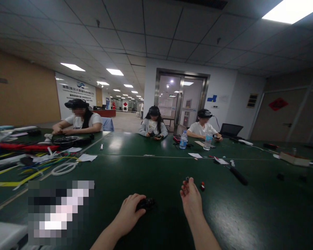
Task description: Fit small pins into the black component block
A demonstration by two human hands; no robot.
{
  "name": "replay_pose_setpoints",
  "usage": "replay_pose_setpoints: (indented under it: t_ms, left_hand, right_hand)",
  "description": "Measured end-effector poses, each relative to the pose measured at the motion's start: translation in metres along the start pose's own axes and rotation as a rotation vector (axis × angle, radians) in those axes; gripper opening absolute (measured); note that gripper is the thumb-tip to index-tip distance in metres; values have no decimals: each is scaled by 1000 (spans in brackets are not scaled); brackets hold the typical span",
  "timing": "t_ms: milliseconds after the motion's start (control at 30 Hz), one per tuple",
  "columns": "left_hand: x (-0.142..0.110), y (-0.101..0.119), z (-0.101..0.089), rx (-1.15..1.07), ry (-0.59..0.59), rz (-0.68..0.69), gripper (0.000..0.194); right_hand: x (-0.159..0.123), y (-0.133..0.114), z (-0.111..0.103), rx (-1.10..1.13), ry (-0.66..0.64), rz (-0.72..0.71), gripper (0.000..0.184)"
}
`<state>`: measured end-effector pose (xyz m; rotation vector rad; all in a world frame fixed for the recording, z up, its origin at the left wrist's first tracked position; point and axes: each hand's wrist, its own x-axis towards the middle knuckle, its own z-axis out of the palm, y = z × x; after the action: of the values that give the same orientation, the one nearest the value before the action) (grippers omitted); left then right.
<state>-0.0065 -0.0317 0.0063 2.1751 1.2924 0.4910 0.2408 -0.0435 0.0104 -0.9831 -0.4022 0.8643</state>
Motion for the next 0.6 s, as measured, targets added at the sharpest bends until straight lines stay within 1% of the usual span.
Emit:
replay_pose_setpoints:
  t_ms: [133,300,400,600]
  left_hand:
    - [-2,8,-3,25,-3,-22,44]
    - [-4,20,-8,55,-14,-52,45]
    - [-4,17,-7,35,-12,-46,45]
    - [-2,9,-4,6,-2,-33,45]
  right_hand:
    - [-4,-1,4,3,-19,-7,31]
    - [-8,-1,8,-27,-59,-20,38]
    - [-8,0,8,-53,-80,-27,37]
    - [-12,-1,11,-47,-78,1,38]
